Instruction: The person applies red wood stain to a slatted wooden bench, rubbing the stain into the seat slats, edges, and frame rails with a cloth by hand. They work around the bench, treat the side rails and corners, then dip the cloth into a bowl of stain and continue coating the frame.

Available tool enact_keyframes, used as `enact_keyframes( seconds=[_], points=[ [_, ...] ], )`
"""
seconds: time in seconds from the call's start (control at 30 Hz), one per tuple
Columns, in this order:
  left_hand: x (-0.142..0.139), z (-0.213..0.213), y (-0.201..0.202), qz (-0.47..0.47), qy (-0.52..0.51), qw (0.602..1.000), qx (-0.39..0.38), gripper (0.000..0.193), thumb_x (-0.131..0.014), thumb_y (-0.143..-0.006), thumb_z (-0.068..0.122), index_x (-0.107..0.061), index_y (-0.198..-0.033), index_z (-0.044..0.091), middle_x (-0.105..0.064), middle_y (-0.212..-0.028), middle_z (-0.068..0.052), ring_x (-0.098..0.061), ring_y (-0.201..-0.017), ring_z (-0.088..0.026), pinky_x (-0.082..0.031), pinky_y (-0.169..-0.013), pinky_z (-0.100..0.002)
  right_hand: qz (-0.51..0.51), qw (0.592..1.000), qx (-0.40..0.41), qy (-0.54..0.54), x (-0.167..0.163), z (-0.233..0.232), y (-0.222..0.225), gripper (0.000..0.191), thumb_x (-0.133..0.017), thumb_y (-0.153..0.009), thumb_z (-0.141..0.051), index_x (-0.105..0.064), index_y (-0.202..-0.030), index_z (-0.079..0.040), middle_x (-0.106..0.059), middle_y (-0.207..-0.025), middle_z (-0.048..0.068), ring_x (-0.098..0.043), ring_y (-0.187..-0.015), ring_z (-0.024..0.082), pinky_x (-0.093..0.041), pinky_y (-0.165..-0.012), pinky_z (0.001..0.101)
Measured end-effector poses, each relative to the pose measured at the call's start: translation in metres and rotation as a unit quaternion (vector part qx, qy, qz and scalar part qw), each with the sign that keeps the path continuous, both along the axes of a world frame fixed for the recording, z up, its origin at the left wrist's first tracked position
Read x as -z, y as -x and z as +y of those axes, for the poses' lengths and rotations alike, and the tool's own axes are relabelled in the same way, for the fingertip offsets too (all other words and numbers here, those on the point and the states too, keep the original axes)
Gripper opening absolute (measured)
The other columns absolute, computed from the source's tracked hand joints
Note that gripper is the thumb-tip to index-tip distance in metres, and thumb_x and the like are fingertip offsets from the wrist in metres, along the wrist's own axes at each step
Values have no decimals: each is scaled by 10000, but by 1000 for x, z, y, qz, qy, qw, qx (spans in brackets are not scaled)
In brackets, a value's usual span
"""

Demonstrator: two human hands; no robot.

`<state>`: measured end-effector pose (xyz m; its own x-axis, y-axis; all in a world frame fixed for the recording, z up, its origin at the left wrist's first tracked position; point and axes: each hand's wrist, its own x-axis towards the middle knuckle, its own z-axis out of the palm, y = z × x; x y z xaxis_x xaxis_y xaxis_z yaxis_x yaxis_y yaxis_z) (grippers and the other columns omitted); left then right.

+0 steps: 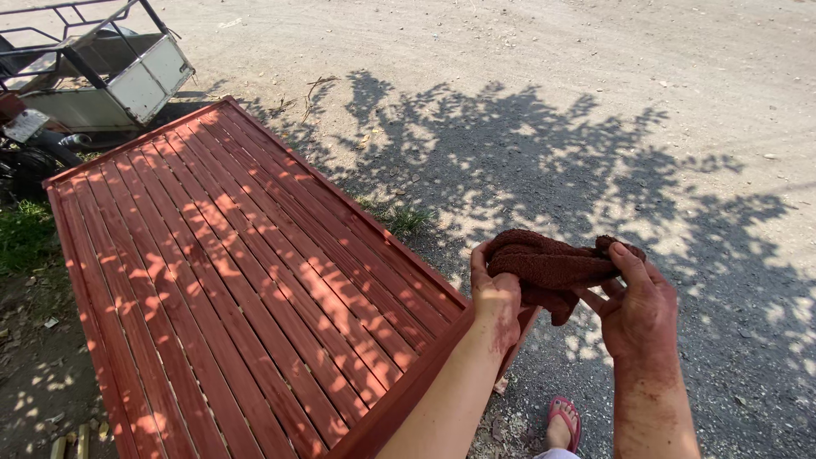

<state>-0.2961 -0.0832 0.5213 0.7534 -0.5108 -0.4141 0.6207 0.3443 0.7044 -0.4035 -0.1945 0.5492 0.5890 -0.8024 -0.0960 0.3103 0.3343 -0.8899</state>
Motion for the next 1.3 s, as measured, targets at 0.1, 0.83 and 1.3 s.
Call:
enact_keyframes(
  seconds=[0.1, 0.83, 1.3],
  points=[
    [14, -30, -28, 55, 9, 997, -57, 634, -366, -1020, 62, -293, -1547, 407, -465, -1469, -48, -554, -1266, -200, -455, -1102, -438, 12, 999, -32, -11, 6, -42, -37, 322, -616, -975, -212, -649, -1205, 11, -683, -1094, 111, -686, -1027, 254, -612, -825, 466],
    [44, -271, -272, 94, 23, 885, -456, 476, -315, -912, -15, -548, -1302, 128, -691, -1220, -114, -712, -1082, -272, -627, -942, -465, 231, 858, -444, -115, 49, -259, -354, 520, -452, -973, -511, -481, -1417, -241, -648, -1205, 149, -642, -1055, 362, -527, -867, 627],
    [111, -190, -548, 27, 53, 790, -610, 664, -375, -777, -79, -503, -1405, 92, -639, -1294, -106, -672, -1151, -245, -554, -1017, -382, 215, 833, -480, -171, 139, -186, -678, 379, -448, -992, -288, -590, -1219, -19, -690, -1129, 186, -695, -1010, 337, -588, -889, 502]
  ],
)
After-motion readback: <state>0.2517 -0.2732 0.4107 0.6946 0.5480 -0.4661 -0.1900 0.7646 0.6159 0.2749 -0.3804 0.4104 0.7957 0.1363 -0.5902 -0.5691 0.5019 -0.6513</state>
